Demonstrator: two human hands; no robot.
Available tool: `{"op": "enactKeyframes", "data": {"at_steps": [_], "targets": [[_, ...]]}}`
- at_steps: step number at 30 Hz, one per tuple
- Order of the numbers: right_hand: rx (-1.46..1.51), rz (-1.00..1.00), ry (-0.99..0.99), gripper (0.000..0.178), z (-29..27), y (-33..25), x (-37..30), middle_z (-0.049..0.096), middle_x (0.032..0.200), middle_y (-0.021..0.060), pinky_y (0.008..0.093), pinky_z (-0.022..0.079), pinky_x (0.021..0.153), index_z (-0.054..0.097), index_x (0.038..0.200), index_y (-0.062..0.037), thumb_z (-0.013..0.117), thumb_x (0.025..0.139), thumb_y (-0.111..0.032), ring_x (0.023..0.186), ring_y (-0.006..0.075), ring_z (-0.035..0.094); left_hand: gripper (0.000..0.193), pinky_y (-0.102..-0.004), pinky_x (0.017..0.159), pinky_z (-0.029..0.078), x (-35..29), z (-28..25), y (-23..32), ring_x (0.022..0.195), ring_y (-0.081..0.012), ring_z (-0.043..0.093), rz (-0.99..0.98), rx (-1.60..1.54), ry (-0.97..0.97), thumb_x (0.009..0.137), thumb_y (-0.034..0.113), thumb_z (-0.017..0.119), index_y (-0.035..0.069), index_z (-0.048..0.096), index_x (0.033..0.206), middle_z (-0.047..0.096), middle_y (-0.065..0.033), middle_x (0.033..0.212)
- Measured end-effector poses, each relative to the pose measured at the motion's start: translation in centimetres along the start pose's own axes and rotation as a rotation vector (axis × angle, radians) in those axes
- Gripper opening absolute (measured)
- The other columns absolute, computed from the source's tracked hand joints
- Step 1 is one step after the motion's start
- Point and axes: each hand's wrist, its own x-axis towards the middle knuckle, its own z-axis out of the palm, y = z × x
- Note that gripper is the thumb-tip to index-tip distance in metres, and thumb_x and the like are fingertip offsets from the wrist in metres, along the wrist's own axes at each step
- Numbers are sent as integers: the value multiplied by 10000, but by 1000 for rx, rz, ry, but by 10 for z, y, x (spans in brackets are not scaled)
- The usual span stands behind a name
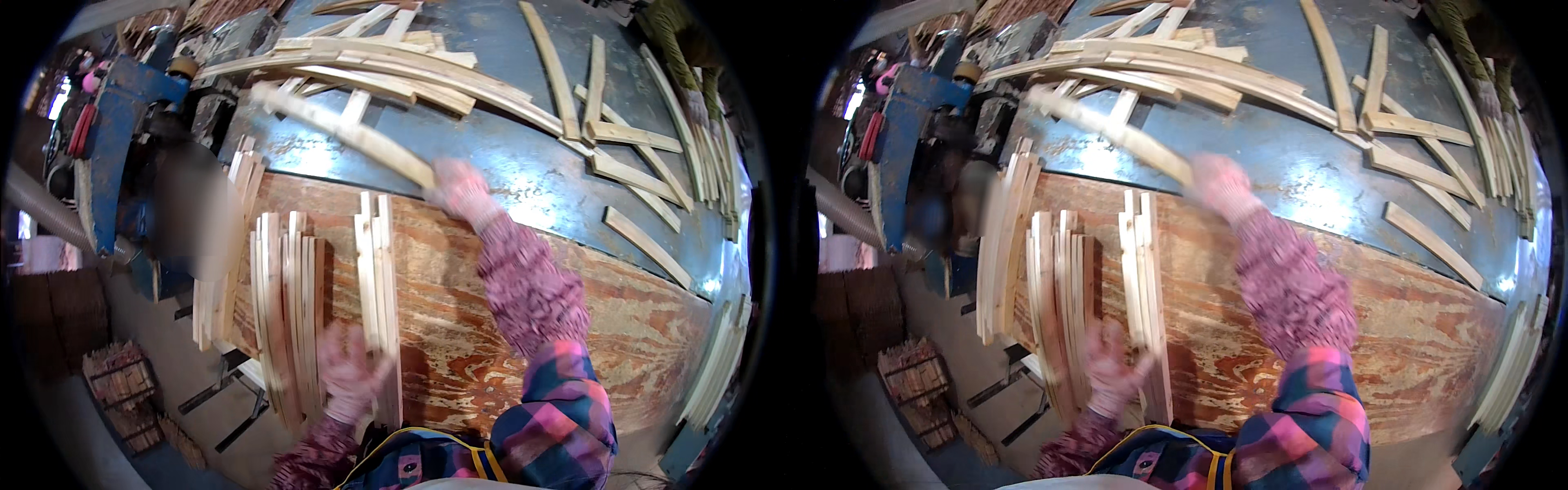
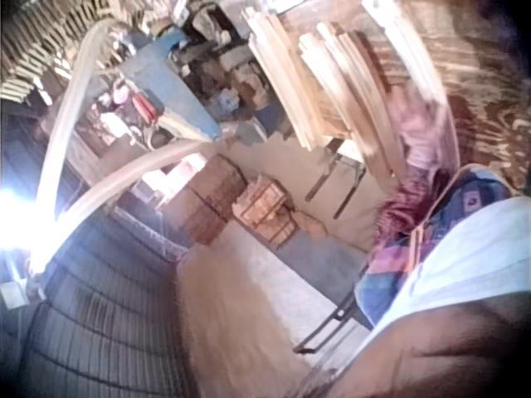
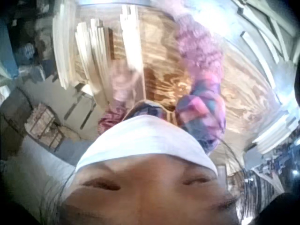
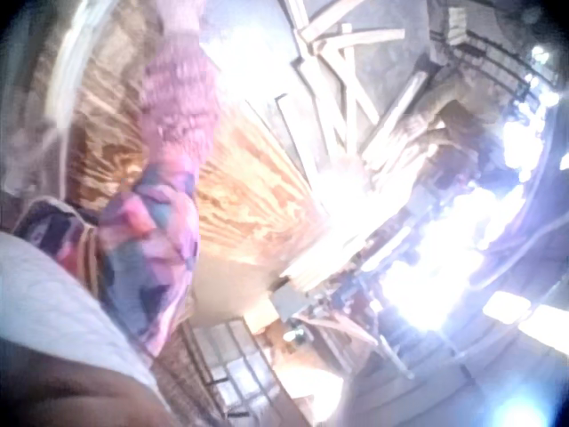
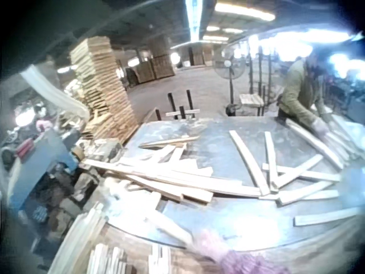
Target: The person sorts a large pile of thin wooden strips on a workbench. They pick up individual strips, inspect them, and place them into neat, aligned stacks. The person occasionally lifts and moves entire stacks to organize the workspace.
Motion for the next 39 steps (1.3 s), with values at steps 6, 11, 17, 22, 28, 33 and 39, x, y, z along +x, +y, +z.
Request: {"op": "enactKeyframes", "data": {"at_steps": [6,11,17,22,28,33,39], "targets": [[-528,-292,171,558,-6,77,-71,604,1255,108,429,411,1052,617,1266,-201,683,795,-494,1207,288,560,657,-494,921,482,186,-91,-40,1133,-258,564,189,703,5,904,438,617,166,426,1471,561,-151,1244],[-150,-276,592,709,-86,80,55,589,1347,126,408,428,1051,550,1365,-115,650,829,-568,1231,297,555,516,-388,513,524,150,-86,-66,573,-189,628,-177,380,-325,747,445,834,143,667,1131,674,30,744],[-116,170,109,494,-130,117,135,614,1329,123,430,498,997,615,1328,-175,470,960,-469,1255,288,565,436,-321,771,552,88,-37,-16,921,-142,660,-835,-1025,-569,845,218,790,5,626,1189,704,-65,1011],[-280,102,524,320,-114,123,20,685,1144,138,439,514,928,686,1101,-95,571,966,-361,1115,321,633,474,-290,850,492,94,17,23,939,-143,631,-781,-953,-544,872,305,737,28,612,1236,709,-41,989],[420,159,78,418,47,233,-183,702,1096,159,351,513,897,650,1225,-47,572,980,-376,1007,239,662,461,-302,801,526,85,28,83,905,-152,640,-863,-1254,-539,859,149,718,24,576,1280,689,-64,971],[995,198,192,361,70,229,-287,688,1132,73,314,492,904,631,1282,-34,570,1008,-262,1001,142,614,514,-323,664,588,50,53,82,815,-185,685,-957,-1522,-620,858,170,749,21,549,1308,698,-93,1003],[650,178,385,461,59,175,-237,665,1243,117,359,489,957,611,1320,-83,651,945,-347,1113,225,631,433,-357,755,621,31,70,84,873,-270,704,-1103,-1396,-310,995,332,595,5,553,1276,685,-181,1088]]}}
